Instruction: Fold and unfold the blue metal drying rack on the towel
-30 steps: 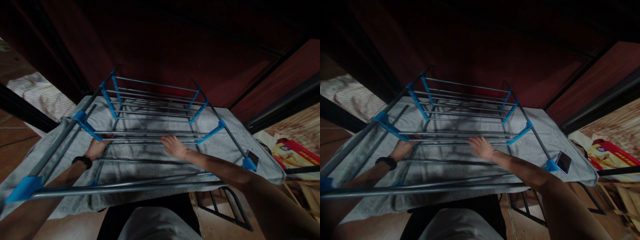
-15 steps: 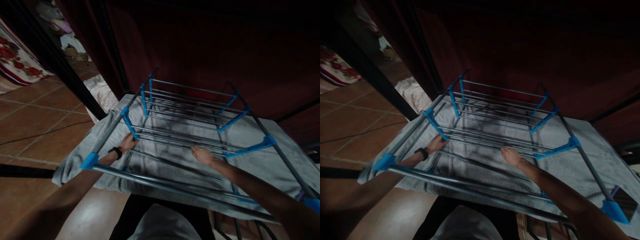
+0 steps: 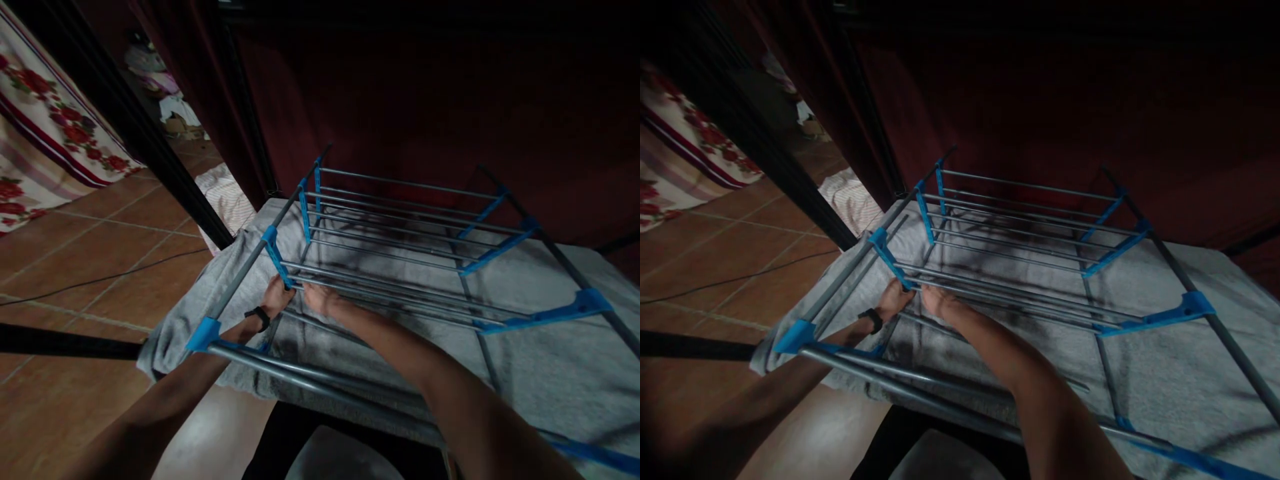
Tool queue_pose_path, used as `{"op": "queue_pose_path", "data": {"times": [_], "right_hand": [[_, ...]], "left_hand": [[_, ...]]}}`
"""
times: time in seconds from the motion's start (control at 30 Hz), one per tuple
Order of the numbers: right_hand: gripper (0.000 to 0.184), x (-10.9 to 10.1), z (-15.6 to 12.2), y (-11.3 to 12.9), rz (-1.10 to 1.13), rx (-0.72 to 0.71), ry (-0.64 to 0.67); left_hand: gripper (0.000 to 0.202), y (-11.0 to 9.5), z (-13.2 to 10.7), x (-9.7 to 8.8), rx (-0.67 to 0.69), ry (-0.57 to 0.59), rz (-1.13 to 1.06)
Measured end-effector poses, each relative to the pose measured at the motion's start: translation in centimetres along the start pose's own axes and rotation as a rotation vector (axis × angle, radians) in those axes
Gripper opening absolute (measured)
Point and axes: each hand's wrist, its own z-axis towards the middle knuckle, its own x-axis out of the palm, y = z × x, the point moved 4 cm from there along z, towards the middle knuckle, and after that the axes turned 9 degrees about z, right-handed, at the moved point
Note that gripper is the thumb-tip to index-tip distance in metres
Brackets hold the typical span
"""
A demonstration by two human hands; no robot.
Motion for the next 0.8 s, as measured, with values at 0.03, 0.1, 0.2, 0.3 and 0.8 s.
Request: {"op": "queue_pose_path", "data": {"times": [0.03, 0.1, 0.2, 0.3, 0.8], "right_hand": [[0.032, 0.2, 0.9, 0.7, -0.002, -0.012, -0.009], [0.035, 0.7, 2.2, 1.6, -0.006, -0.035, -0.028], [0.038, 1.2, 3.0, 1.7, -0.015, -0.078, -0.049], [0.038, 1.3, 3.1, 1.2, -0.023, -0.122, -0.038], [0.036, 0.8, 3.9, 0.8, 0.026, -0.149, 0.008]], "left_hand": [[0.014, 0.1, -0.1, 0.0, -0.004, -0.002, 0.01], [0.015, 0.3, -0.2, 0.1, -0.018, -0.005, 0.028], [0.014, 0.5, -0.4, 0.2, -0.036, 0.006, 0.051], [0.009, 0.8, -0.2, 0.1, -0.058, 0.018, 0.074], [0.011, 1.8, 0.4, 0.4, -0.021, 0.031, 0.04]]}}
